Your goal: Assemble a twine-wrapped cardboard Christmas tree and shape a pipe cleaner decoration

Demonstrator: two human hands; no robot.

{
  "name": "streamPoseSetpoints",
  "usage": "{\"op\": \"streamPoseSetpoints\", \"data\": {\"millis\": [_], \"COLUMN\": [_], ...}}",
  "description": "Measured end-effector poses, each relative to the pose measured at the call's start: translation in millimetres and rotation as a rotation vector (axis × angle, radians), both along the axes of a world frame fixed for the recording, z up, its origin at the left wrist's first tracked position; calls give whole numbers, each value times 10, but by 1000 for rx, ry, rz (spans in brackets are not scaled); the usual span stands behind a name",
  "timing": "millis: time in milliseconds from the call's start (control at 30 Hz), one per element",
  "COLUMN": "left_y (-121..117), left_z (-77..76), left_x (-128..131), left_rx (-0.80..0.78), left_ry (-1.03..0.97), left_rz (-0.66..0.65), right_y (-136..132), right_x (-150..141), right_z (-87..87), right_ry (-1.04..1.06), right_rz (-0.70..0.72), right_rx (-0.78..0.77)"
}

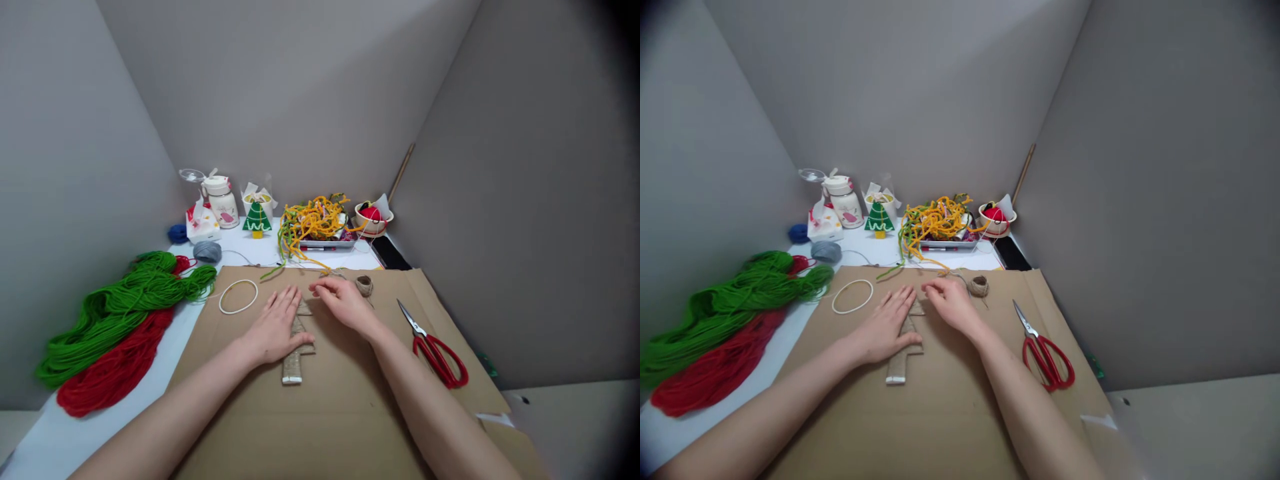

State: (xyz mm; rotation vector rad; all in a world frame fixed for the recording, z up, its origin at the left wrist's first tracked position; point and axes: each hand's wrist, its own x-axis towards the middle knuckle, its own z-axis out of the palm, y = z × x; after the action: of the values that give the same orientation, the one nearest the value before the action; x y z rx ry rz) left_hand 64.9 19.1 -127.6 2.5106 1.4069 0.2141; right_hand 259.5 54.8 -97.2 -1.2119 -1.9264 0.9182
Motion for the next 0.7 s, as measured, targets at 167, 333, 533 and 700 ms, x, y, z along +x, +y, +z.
{"op": "streamPoseSetpoints", "data": {"millis": [167,333,533,700], "left_y": [13,74,94,82], "left_z": [-5,75,12,-48], "left_x": [-18,-50,-32,-28], "left_rx": [20,184,228,198], "left_ry": [-70,-274,-398,-416], "left_rz": [12,124,144,134], "right_y": [213,897,1634,1901], "right_x": [151,499,479,-30], "right_z": [134,335,556,479], "right_ry": [-37,-246,-384,-402], "right_rz": [-3,-215,-360,-378], "right_rx": [72,178,236,105]}}
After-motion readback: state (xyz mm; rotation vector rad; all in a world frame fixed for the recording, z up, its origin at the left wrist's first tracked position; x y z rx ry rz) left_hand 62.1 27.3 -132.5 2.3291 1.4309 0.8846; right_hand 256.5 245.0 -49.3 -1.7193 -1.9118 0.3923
